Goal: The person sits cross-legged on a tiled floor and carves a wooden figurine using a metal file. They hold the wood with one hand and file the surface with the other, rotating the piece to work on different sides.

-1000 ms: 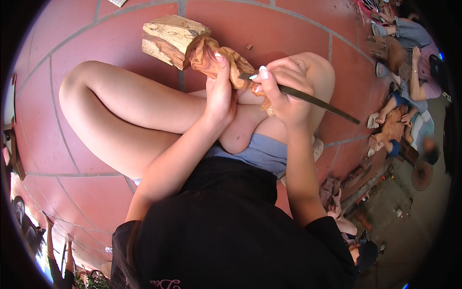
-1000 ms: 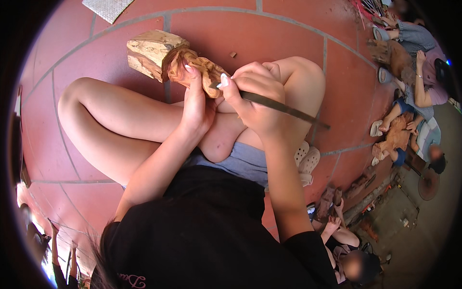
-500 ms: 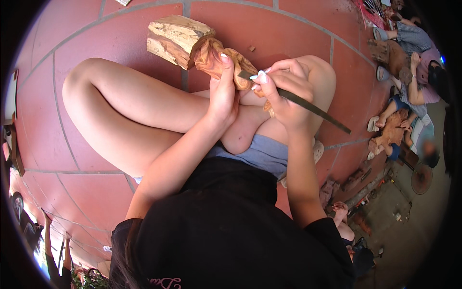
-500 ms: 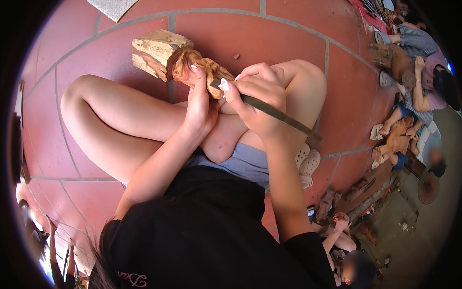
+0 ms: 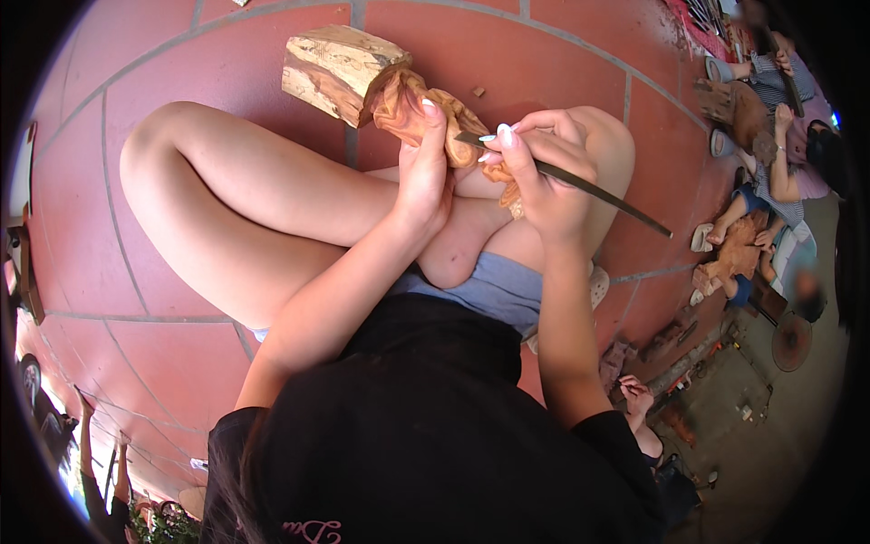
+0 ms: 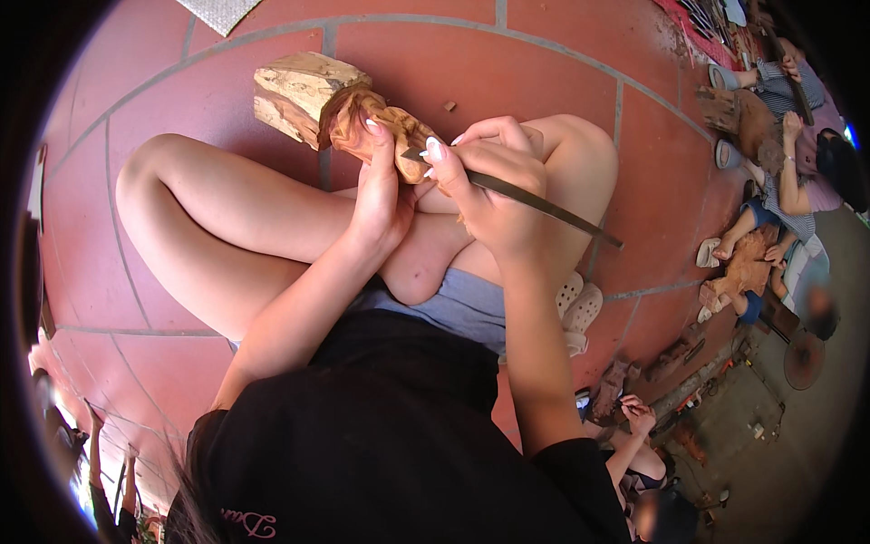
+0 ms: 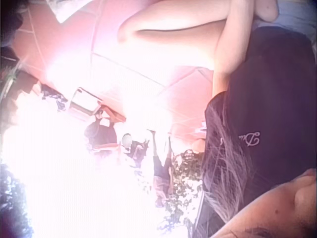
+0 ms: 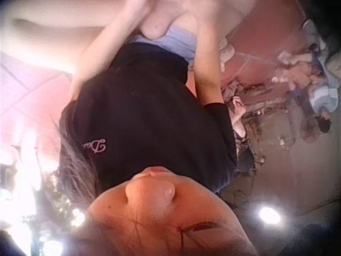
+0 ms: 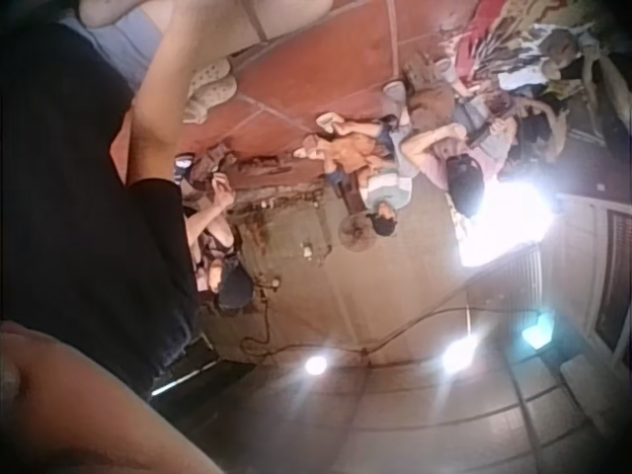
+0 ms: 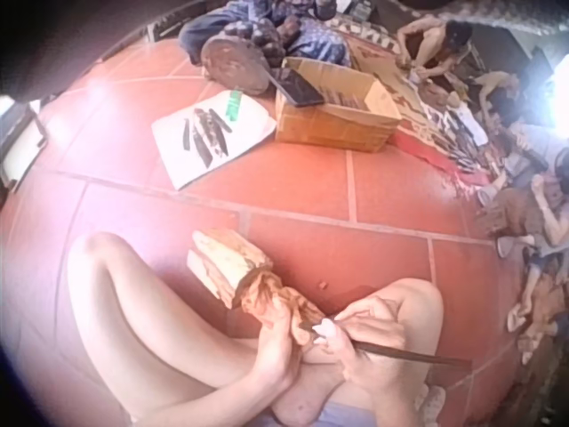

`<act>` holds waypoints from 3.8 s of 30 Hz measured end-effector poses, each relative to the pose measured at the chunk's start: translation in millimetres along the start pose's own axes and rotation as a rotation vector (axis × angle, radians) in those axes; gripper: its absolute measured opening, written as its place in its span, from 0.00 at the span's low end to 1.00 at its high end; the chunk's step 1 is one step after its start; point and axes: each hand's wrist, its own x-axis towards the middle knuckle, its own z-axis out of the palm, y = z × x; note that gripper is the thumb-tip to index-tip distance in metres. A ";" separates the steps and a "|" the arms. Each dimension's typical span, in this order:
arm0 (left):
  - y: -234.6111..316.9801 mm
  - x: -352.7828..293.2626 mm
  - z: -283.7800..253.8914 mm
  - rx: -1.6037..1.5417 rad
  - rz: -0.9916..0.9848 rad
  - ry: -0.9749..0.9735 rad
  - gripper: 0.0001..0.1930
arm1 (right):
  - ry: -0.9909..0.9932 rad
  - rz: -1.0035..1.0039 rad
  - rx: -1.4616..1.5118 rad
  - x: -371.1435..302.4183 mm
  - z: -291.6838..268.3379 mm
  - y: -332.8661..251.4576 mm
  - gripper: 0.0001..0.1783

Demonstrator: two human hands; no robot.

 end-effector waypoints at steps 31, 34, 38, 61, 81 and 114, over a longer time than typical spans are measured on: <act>-3.4 -3.9 1.9 -0.128 -0.017 -0.017 0.23 | 0.057 -0.072 0.005 -7.3 -2.7 2.3 0.08; -2.1 -4.6 1.0 -0.126 -0.022 -0.004 0.23 | -0.011 -0.116 -0.090 -9.7 -2.1 5.0 0.08; -6.2 -6.3 -1.2 -0.103 -0.005 0.038 0.23 | 0.017 -0.036 -0.008 -17.9 -3.7 3.7 0.08; -3.1 -4.8 -13.2 -0.005 0.019 -0.004 0.29 | -0.047 0.039 -0.014 -15.7 2.5 -9.1 0.11; -6.7 -5.0 0.5 0.012 0.007 0.004 0.29 | -0.006 0.085 -0.034 -10.7 -6.2 -4.3 0.11; 11.4 -19.9 -4.8 -0.061 -0.079 -0.078 0.19 | 0.238 0.493 0.439 -16.1 -17.9 -9.5 0.17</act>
